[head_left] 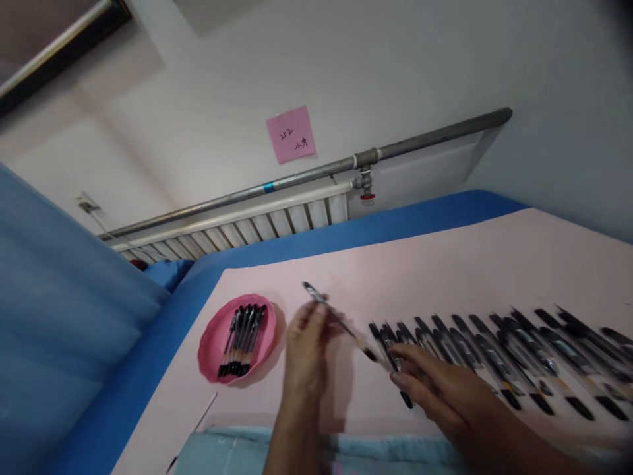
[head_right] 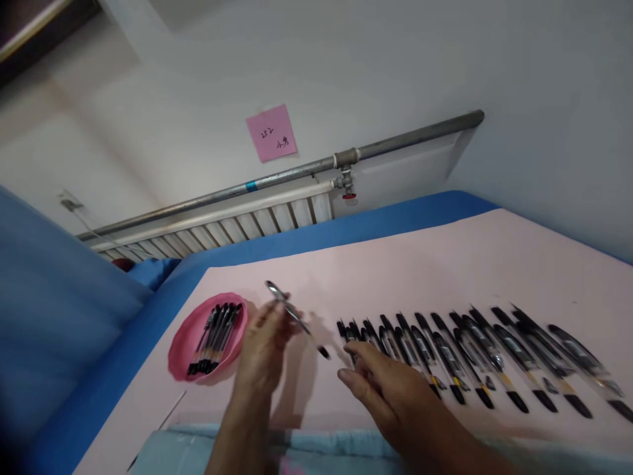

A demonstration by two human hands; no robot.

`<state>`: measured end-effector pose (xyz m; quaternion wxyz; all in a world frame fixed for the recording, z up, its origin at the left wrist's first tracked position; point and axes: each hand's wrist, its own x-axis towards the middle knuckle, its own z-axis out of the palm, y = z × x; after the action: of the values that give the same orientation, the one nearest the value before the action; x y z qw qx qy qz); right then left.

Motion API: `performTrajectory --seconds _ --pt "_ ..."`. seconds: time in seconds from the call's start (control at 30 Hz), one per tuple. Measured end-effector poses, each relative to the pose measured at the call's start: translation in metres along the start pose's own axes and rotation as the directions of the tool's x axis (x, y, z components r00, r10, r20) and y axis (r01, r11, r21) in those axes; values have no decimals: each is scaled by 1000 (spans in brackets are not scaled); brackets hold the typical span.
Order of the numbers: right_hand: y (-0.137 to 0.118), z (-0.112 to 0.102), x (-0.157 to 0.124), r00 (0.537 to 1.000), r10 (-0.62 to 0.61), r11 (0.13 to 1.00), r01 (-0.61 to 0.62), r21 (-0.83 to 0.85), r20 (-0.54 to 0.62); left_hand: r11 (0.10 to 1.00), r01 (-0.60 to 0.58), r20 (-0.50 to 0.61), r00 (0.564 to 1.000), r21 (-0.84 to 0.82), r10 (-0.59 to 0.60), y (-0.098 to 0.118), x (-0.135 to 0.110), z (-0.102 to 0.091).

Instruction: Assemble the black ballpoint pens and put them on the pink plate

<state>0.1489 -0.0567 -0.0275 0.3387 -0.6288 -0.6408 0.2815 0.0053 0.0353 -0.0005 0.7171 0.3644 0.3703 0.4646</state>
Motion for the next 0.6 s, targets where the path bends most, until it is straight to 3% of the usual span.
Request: performTrajectory --seconds 0.03,0.07,0.1,0.13,0.2,0.23,0.27,0.3,0.4,0.47,0.6 --pt "-2 -1 -1 1000 1 1000 -1 3 -7 993 -108 -92 989 55 113 10 3 -10" --pt "-3 -2 -1 1000 3 1000 -3 2 -27 964 -216 -211 946 156 246 20 5 -23" --pt "-3 -2 -2 999 4 1000 -4 0 -52 908 -280 -314 872 310 376 31 7 -36" --pt "-3 -2 -2 997 3 1000 -4 -4 -77 824 -285 -381 781 489 496 41 9 -51" --pt "-2 -1 -2 996 -17 1000 16 -15 -89 607 -163 -416 590 778 692 58 12 -78" --pt "-2 0 -2 996 -28 999 27 -20 -80 507 -76 -394 536 858 747 63 13 -89" --pt "-2 0 -2 997 -34 999 33 -24 -66 402 28 -355 528 915 772 67 15 -98" --pt "-3 0 -2 998 -34 999 33 -28 -51 304 140 -329 553 943 766 68 18 -106" --pt "-6 -3 -2 1000 -21 998 20 -52 -17 66 341 -296 685 938 666 64 27 -117" --pt "-7 -5 -2 999 -39 997 40 -71 16 15 356 -290 736 934 611 58 33 -120" --pt "-4 -6 -2 996 -90 992 90 -89 13 -4 359 -291 764 933 575 52 37 -125"
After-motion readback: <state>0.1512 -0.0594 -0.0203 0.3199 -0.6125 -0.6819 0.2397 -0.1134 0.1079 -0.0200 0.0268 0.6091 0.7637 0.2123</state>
